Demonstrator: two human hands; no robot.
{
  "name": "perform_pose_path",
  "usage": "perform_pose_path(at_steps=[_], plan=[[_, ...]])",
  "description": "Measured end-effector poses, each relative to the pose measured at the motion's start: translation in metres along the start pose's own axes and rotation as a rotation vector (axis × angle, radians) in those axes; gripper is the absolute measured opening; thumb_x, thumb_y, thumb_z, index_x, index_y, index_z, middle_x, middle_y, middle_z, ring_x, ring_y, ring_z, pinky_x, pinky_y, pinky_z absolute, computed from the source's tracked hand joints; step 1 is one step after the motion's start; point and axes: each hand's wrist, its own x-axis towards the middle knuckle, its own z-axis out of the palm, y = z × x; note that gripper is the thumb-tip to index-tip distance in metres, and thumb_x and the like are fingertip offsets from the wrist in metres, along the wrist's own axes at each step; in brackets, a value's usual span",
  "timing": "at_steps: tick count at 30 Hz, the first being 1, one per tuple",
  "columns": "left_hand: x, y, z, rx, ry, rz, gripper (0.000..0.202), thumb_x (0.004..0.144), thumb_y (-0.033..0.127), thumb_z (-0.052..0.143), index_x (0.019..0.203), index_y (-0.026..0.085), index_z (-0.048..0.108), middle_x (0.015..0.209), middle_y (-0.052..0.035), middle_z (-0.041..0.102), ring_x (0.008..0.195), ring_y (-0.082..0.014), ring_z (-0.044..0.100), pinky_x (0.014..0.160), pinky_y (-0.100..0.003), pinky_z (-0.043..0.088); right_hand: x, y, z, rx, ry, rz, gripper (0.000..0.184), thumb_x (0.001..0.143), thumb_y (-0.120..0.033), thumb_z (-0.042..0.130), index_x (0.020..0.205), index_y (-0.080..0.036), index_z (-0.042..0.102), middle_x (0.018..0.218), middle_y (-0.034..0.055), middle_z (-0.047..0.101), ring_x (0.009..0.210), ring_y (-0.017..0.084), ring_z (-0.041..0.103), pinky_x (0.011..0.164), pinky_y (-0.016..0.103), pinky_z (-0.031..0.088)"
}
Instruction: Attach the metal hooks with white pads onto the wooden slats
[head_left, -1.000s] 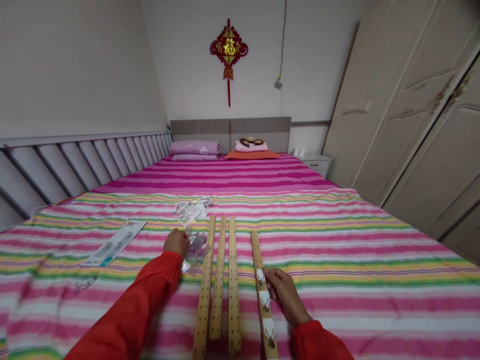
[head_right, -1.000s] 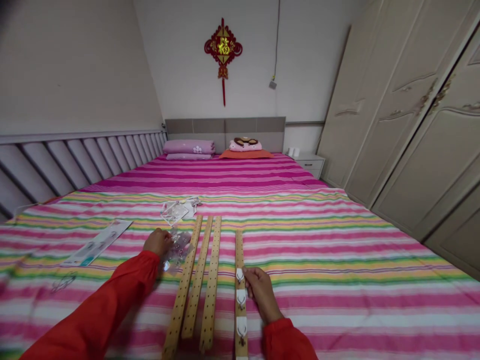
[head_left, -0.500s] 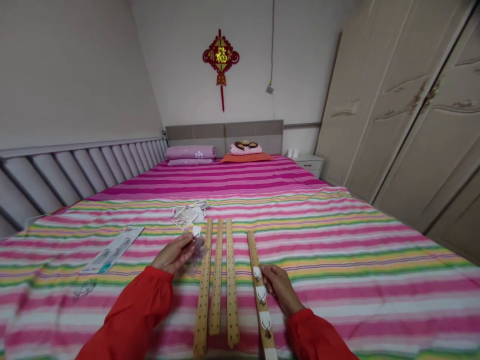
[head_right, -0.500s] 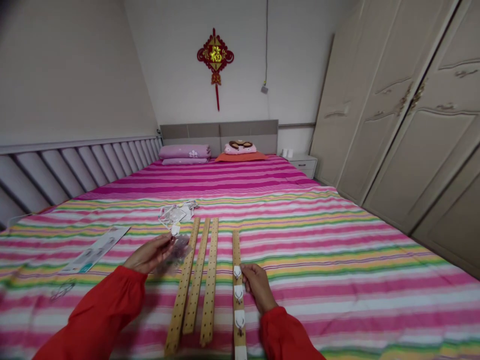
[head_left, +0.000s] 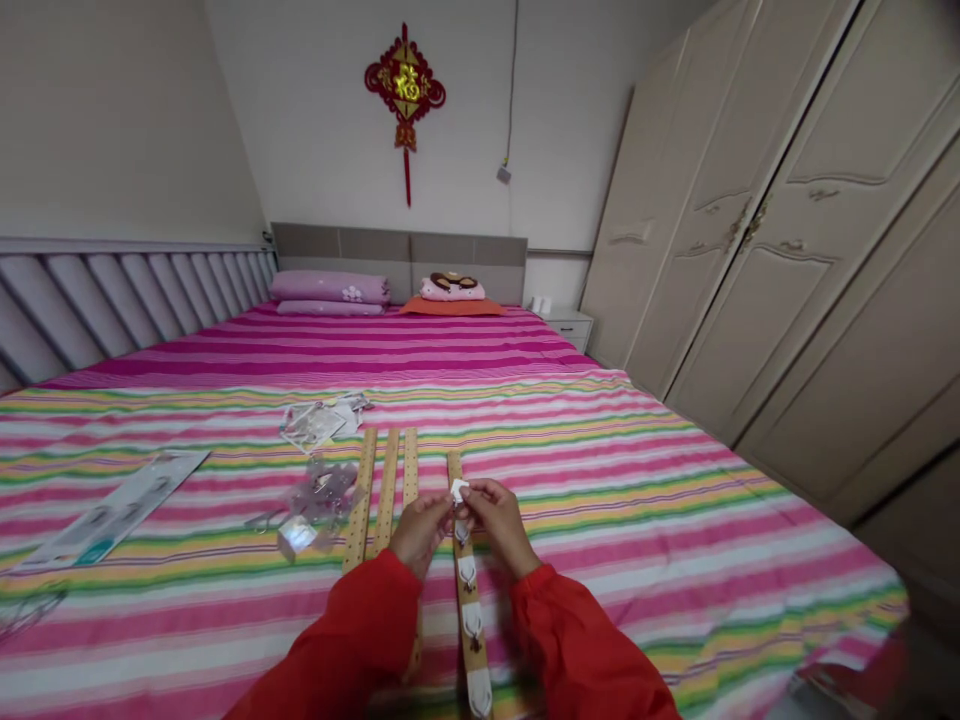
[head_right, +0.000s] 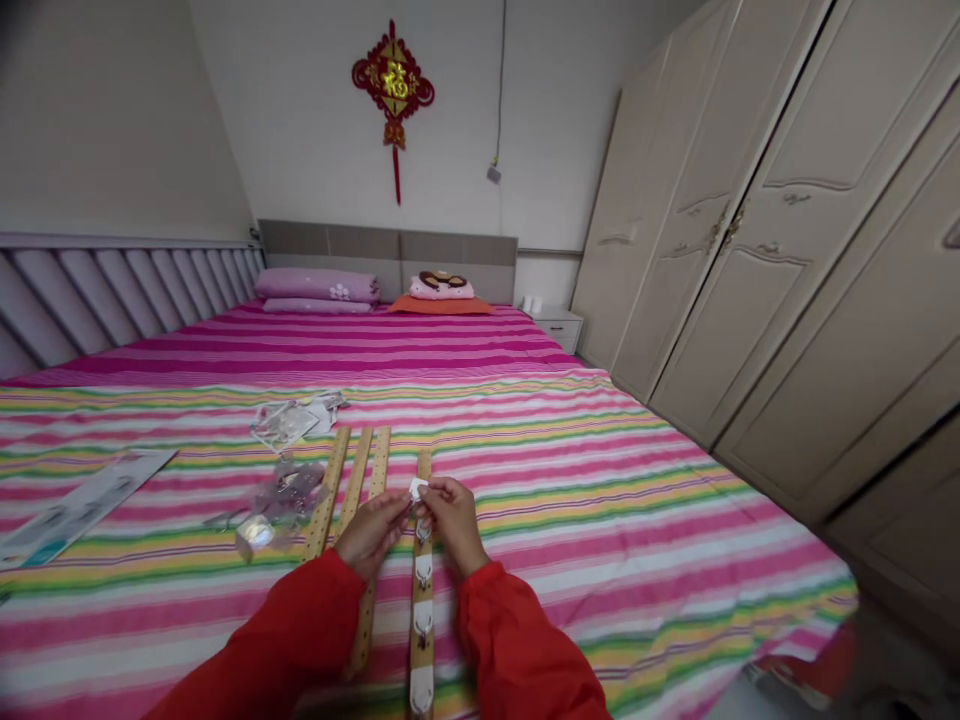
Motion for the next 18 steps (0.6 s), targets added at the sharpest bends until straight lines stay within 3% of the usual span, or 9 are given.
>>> perform_pose_path(at_steps=[3, 6, 11, 18], plan=[[0.012, -0.010, 0.000, -0.101, -0.020, -0.029, 0.026, 0.056, 0.030, 0.077, 0.064, 0.013, 0.059, 0.054, 0.0037, 0.056, 0.051, -0.0051, 0.051, 0.052, -0.017, 0.039, 0.008, 0.002, -0.001, 0.010, 0.022, 0.032, 0.037, 0.055, -0.044, 0.077, 0.071, -0.014, 0.064, 0.044, -0.0020, 0.061, 0.036, 0.009, 0.051, 0.039, 0.020, 0.039], [0.026, -0.012, -0.004, -0.033, 0.004, -0.034, 0.032, 0.050, 0.034, 0.078, 0.066, 0.013, 0.060, 0.051, 0.0052, 0.055, 0.050, -0.0047, 0.050, 0.052, -0.017, 0.038, 0.015, 0.006, -0.005, -0.003, 0.019, 0.101, 0.032, 0.054, -0.039, 0.077, 0.067, -0.013, 0.065, 0.043, -0.0015, 0.061, 0.036, 0.009, 0.051, 0.039, 0.020, 0.040], [0.048, -0.013, -0.004, 0.158, 0.029, -0.059, 0.029, 0.052, 0.030, 0.076, 0.067, 0.013, 0.059, 0.050, 0.0046, 0.055, 0.050, -0.0067, 0.052, 0.054, -0.019, 0.041, 0.027, 0.015, -0.009, -0.023, 0.062, 0.149, 0.024, 0.055, -0.032, 0.076, 0.064, -0.013, 0.063, 0.041, -0.0017, 0.060, 0.037, 0.009, 0.052, 0.039, 0.019, 0.042], [0.067, -0.024, -0.003, 0.317, 0.080, -0.115, 0.013, 0.065, 0.019, 0.066, 0.060, 0.016, 0.055, 0.044, 0.0051, 0.053, 0.049, -0.0092, 0.054, 0.054, -0.021, 0.043, 0.039, 0.030, -0.013, -0.063, 0.126, 0.189, 0.020, 0.058, -0.027, 0.074, 0.057, -0.014, 0.059, 0.036, -0.0029, 0.055, 0.034, 0.009, 0.049, 0.033, 0.019, 0.038]])
